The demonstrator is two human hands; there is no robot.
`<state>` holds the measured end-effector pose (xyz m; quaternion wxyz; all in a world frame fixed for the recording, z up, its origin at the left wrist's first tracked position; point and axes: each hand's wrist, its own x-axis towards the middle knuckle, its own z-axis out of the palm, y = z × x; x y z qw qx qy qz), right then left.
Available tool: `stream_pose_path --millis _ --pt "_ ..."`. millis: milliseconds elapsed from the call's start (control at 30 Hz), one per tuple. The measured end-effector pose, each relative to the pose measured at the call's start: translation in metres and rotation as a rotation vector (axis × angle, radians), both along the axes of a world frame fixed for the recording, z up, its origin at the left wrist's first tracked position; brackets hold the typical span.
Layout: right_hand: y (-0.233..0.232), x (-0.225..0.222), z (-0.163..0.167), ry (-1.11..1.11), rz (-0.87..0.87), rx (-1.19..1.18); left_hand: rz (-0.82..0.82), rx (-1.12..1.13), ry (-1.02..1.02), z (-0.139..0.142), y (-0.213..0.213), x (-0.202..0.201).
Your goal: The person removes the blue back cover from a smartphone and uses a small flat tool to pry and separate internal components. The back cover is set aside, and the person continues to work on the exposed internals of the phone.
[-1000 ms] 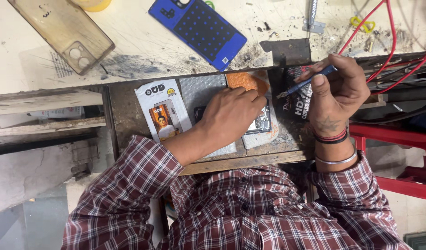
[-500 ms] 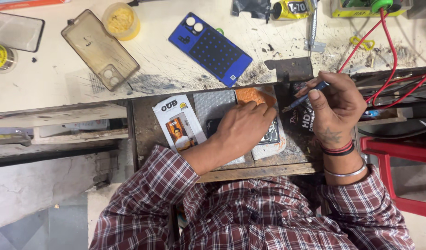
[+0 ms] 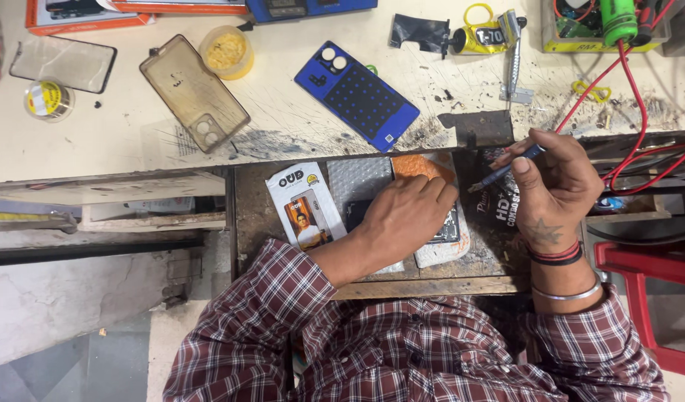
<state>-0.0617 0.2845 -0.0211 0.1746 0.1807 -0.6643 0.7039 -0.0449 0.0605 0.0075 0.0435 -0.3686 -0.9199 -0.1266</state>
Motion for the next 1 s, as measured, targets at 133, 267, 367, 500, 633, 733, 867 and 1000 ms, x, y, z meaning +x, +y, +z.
stream_pose_path --millis 133,267,367,500,633,733,867,1000 --pt "0.0 0.0 0.0 0.007 -0.007 0.003 0.046 0.115 0.027 0.014 -0.007 -0.002" --pt "-0.003 0.0 0.001 0.007 -0.022 0.018 0.211 0.259 0.2 0.034 -0.047 -0.024" --pt "-0.004 0.0 0.002 0.01 -0.02 0.03 0.495 0.335 0.238 0.044 -0.079 -0.048" --pt "-0.004 0.0 0.001 0.023 -0.005 0.038 0.554 0.364 0.32 0.043 -0.094 -0.066" --pt "-0.002 0.001 -0.001 0.002 -0.007 0.021 0.569 0.356 0.297 0.039 -0.094 -0.064" --pt "-0.002 0.001 -0.002 0.009 -0.011 0.018 0.567 0.374 0.318 0.046 -0.092 -0.062" --pt "-0.001 0.0 -0.003 0.015 -0.003 0.003 0.501 0.537 0.317 0.075 -0.09 -0.041" --pt "0.003 0.002 -0.004 -0.012 -0.004 -0.016 0.156 0.756 0.289 0.106 -0.091 0.023"
